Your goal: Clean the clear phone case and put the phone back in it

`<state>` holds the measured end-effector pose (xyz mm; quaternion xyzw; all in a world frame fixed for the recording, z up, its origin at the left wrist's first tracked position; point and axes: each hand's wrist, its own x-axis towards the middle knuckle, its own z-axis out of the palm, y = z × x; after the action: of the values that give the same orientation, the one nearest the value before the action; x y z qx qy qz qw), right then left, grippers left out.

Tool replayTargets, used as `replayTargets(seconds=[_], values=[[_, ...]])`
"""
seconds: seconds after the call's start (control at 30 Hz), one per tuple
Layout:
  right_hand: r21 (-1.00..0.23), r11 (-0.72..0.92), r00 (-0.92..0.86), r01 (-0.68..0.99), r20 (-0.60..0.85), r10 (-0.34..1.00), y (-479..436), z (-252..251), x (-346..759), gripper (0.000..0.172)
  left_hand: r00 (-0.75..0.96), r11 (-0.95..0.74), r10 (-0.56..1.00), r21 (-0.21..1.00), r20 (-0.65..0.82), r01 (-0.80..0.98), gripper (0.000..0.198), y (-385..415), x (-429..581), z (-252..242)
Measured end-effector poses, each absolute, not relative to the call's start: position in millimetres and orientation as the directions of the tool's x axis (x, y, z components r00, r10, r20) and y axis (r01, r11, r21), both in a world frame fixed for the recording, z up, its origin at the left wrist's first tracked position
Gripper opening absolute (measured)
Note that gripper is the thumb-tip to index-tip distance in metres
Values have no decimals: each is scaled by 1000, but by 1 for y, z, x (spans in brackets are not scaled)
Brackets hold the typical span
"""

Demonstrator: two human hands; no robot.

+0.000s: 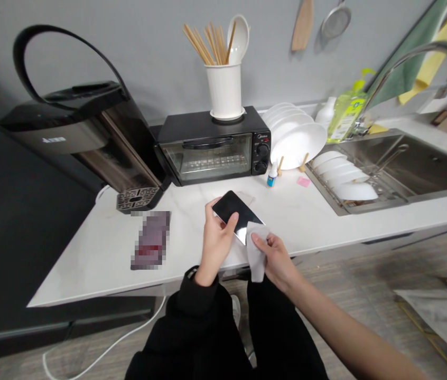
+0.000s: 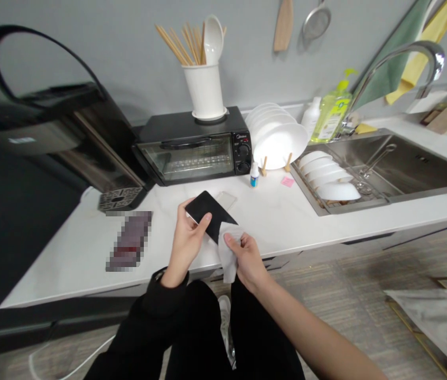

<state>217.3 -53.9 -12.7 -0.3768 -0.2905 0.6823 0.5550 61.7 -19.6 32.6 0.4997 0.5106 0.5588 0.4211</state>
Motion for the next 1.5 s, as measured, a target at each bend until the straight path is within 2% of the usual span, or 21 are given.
replayTargets(seconds=[0.1,0.2,0.27,0.33,0.4,0.5,0.57,0.6,0.67,0.77,0.83,0.93,1.0,1.17,1.3,1.4,1.5], values=[[-836,-209,-73,-508,-200,977,-49,-13,227,40,-24,-104,994,991,107,81,68,-19,52,28],[-860,-86,47,-503,-126,991,-30,-8,235,42,141,-28,990,995,14,96,68,-18,44,30],[-864,-26,25,-502,-45,999,-20,-3,230,44,267,18,963,996,-40,84,63,-18,47,32],[-850,-46,-37,-524,-31,999,-15,-1,220,45,327,33,944,997,-56,75,61,-18,54,31],[-826,-86,-49,-557,-70,996,-12,-2,211,45,274,44,960,997,-60,63,64,-20,61,27],[-786,-12,125,-618,-113,986,-10,-6,206,40,232,150,960,988,-155,42,68,-31,65,16],[-761,32,193,-648,-124,973,-8,-6,209,36,258,201,943,978,-210,58,62,-38,61,11],[-747,0,149,-664,-133,980,-8,-4,213,36,260,196,943,978,-209,74,58,-41,57,10],[-712,-164,-71,-683,-159,985,-7,3,223,42,250,138,955,984,-162,109,52,-43,49,11],[-651,-433,-431,-623,-176,885,-8,16,241,60,274,90,954,987,-124,135,47,-40,39,16],[-625,-482,-524,-615,-132,841,-12,23,248,63,249,128,957,987,-148,96,49,-37,39,16],[-585,-348,-399,-733,-46,916,-19,28,243,58,175,193,966,981,-189,-6,58,-37,50,8],[-567,-299,-336,-767,-41,941,-23,29,235,57,152,205,969,977,-194,-62,59,-40,61,1],[-578,-237,-277,-781,-19,961,-24,36,224,62,99,199,977,973,-188,-115,61,-41,72,0],[-596,-247,-305,-764,-3,952,-27,39,220,67,55,190,981,976,-185,-111,62,-37,69,6],[-630,-149,-213,-762,27,977,-29,39,214,70,59,212,977,969,-206,-127,63,-36,71,7],[-684,-82,-126,-725,14,992,-25,38,210,81,90,218,974,965,-206,-145,61,-38,76,3]])
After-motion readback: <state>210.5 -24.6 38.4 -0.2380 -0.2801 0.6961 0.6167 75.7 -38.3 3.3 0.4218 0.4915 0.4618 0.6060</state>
